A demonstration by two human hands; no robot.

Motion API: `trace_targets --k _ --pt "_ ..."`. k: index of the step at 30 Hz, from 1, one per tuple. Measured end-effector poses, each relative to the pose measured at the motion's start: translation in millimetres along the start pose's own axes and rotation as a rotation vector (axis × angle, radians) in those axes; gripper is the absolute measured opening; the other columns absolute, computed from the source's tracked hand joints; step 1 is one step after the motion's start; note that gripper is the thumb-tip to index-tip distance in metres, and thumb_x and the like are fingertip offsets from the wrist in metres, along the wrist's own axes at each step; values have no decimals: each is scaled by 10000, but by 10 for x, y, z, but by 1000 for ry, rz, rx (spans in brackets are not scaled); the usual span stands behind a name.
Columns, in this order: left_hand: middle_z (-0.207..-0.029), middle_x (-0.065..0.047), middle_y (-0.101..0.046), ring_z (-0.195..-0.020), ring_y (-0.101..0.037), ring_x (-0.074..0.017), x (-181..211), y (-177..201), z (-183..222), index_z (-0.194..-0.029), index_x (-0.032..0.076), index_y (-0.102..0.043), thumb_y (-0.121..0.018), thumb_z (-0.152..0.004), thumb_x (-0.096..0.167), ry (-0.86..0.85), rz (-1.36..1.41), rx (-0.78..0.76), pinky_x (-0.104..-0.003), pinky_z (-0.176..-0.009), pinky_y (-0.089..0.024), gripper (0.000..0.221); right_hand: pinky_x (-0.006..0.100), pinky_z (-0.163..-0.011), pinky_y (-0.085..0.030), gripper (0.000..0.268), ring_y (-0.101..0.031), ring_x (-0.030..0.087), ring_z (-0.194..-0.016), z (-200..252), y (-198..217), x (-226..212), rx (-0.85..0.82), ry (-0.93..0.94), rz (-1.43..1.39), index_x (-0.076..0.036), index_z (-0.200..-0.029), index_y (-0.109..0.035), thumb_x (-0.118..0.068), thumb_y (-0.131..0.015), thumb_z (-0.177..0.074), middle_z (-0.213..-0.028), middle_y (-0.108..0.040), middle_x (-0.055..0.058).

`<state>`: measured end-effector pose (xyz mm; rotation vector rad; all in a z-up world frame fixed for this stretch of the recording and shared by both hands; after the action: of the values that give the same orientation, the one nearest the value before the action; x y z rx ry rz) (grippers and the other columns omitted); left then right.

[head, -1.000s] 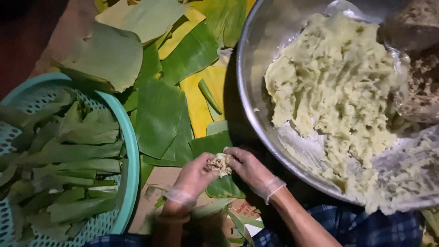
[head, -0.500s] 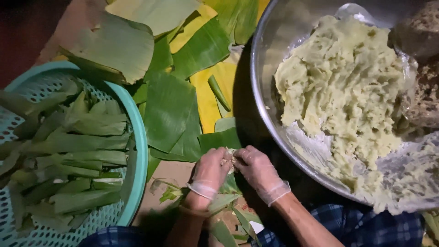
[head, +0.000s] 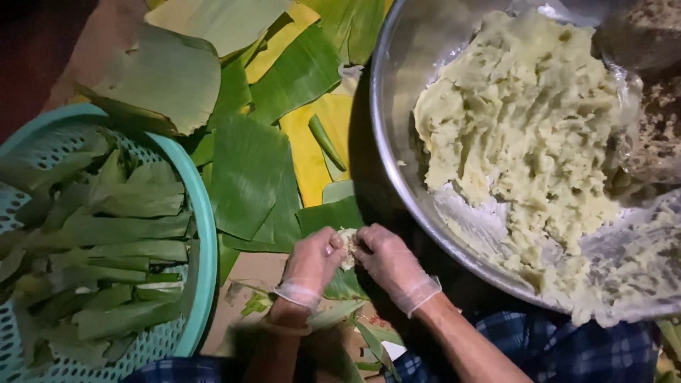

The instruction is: Portioning dough and filling into banana leaves and folding them to wrap the food items.

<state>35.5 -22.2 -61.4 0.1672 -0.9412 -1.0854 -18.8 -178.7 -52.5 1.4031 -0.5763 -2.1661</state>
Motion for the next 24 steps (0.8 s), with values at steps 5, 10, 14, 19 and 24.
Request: trace_targets --k 5,10,14,19,24 --pt "-915 -121 -732 -952 -742 -334 92 54 78 -1103 226 -652 -730 -880 250 -11 47 5 -470 -804 -580 237 364 -803 -631 213 -718 228 -1008 157 239 -257 110 15 24 -243 -1102 -722 -327 -765 -911 -1002 -688 -10" --pt "-1025 -154 -672 -1024 -699 -387 442 261 269 -1473 298 -440 -685 -945 158 -81 -7 -20 -527 -891 -564 599 447 -845 -637 301 -674 250 -1091 -2 33 -56 -38 -59 166 -302 -1206 -646 -314 -728 -917 -1147 -597 -41" --pt "-1100 -82 -679 -1098 -690 -330 199 121 154 -1340 400 -567 -687 -940 316 -117 -129 -41 -484 -917 -580 426 487 -847 -628 277 -655 248 -1130 -15 -33 43 -164 -166 148 -285 -1217 -620 -329 -693 -953 -1160 -580 -37" --pt "-1036 -87 -689 -1058 -707 -326 173 92 103 -1304 368 -587 -709 -919 308 -77 -87 -74 -483 -892 -582 408 515 -888 -622 404 -625 268 -1216 45 68 -45 -167 -189 151 -323 -1301 -554 -335 -712 -929 -1247 -562 -17" --pt "-1060 -128 -699 -1074 -703 -358 184 104 116 -1305 344 -599 -687 -926 294 -66 -86 -93 -504 -908 -575 393 434 -1047 -534 489 -562 221 -1328 105 138 -117 -255 -372 81 -298 -1406 -491 -310 -690 -960 -1323 -549 25"
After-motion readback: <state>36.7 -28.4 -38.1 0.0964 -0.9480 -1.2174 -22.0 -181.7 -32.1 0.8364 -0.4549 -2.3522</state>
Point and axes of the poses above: each hand's wrist, its own z-axis away from the middle knuckle, its own y-axis out of the back of the hand, x = y × z, the point moved 5 cm from there along -z, towards the middle knuckle
